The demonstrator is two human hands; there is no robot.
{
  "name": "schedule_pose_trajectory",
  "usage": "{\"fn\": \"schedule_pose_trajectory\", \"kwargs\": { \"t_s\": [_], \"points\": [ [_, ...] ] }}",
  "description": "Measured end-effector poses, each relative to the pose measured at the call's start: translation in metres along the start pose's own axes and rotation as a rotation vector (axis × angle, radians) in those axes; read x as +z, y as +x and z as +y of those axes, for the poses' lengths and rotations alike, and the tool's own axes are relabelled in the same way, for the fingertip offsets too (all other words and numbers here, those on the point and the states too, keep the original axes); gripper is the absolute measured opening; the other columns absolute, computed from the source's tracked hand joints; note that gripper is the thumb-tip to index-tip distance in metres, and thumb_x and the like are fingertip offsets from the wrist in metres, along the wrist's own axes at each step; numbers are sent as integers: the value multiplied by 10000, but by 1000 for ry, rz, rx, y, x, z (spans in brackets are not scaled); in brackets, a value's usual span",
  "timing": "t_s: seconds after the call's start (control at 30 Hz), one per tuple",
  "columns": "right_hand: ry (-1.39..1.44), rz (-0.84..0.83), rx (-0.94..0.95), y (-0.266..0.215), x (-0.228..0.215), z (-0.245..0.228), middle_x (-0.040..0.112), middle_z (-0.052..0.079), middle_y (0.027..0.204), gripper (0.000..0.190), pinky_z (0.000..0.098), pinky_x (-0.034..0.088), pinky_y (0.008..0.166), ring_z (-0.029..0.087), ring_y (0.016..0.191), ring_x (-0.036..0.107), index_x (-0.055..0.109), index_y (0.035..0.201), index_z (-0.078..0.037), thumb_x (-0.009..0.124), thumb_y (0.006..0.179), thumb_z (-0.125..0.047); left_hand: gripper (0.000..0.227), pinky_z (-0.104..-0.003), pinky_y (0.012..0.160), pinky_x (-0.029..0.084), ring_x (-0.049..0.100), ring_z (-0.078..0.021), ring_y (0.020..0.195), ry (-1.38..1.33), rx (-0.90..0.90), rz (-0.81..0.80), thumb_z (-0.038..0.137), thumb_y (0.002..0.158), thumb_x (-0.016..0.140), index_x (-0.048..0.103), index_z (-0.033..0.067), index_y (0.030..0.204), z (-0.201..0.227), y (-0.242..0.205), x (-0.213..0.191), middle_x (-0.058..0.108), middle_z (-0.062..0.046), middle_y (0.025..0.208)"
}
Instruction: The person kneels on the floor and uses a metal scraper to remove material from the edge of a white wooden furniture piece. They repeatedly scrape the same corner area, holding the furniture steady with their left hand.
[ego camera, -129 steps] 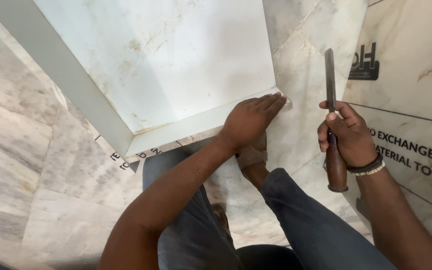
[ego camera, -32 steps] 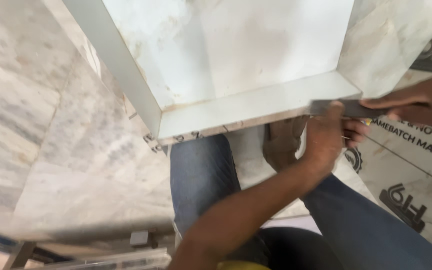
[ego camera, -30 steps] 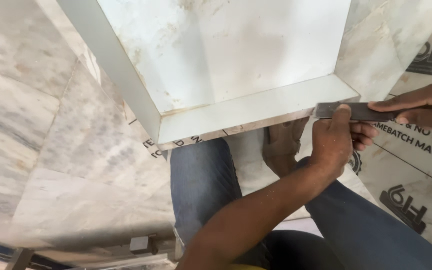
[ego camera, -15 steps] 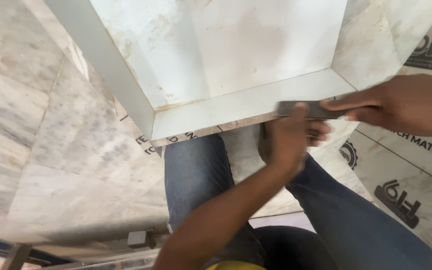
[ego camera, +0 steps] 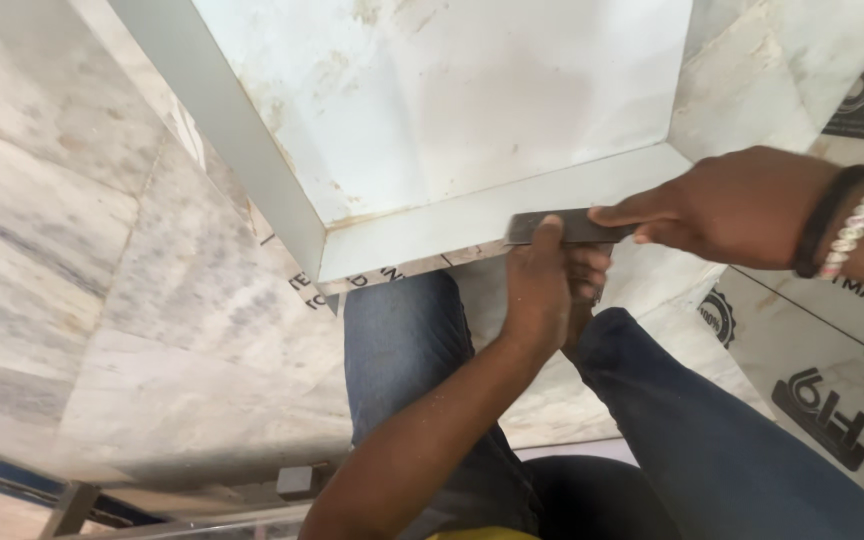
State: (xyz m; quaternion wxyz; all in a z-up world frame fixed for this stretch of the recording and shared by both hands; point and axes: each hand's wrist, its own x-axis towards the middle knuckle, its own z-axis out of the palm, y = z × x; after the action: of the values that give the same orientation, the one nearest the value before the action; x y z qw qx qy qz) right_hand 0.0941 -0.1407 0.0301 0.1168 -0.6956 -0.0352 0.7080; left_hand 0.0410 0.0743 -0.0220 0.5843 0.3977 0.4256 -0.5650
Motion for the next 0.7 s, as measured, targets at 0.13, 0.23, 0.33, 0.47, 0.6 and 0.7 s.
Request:
{"fn": "schedule_pose_trajectory", "kwargs": {
  "t_s": [0.13,0.23,0.33,0.47,0.6,0.7],
  "points": [
    [56,1,52,-15,2,2,762,-16,776,632,325,571,700,132,666,699,340,1607,-514,381,986,-624,506,-300,596,565,676,-167,646,132,78,-127,442,1060,491,682,-25,1025,13,-14,-6,723,-97,797],
    [489,241,45,-30,21,23,639,50,604,568,340,497,533,166,507,586,439,1561,-341,491,1019,-501,418,-311,717,591,727,-180,798,588,389,-144,406,962,662,693,21,1120,32,-37,-14,748,-68,908],
    [941,583,-142,-36,52,35,579,26,569,497,295,447,484,123,489,535,500,1481,-150,490,1026,-352,410,-373,877,554,680,-260,1000,1176,959,-18,325,843,806,690,55,1129,56,-45,-21,716,-83,1052],
    [1251,857,-314,-30,88,34,595,7,657,457,252,462,575,87,594,552,519,1455,-21,507,1081,-284,526,-450,949,481,610,-282,1108,1687,1247,-49,287,742,815,690,37,1187,75,-18,-25,676,-105,1172],
    [1411,900,-320,-22,115,33,614,27,700,430,260,486,595,91,622,581,505,1453,-4,512,1096,-243,410,-385,907,525,653,-234,1068,1879,1335,-254,259,894,750,682,48,1240,77,12,-39,697,-78,1196],
    [1491,914,-340,-16,133,32,633,43,730,408,270,499,593,103,632,597,495,1437,3,535,1082,-195,419,-368,876,540,665,-222,1020,1811,1457,-252,364,959,739,674,42,1219,70,17,-49,696,-73,1161]
  ]
}}
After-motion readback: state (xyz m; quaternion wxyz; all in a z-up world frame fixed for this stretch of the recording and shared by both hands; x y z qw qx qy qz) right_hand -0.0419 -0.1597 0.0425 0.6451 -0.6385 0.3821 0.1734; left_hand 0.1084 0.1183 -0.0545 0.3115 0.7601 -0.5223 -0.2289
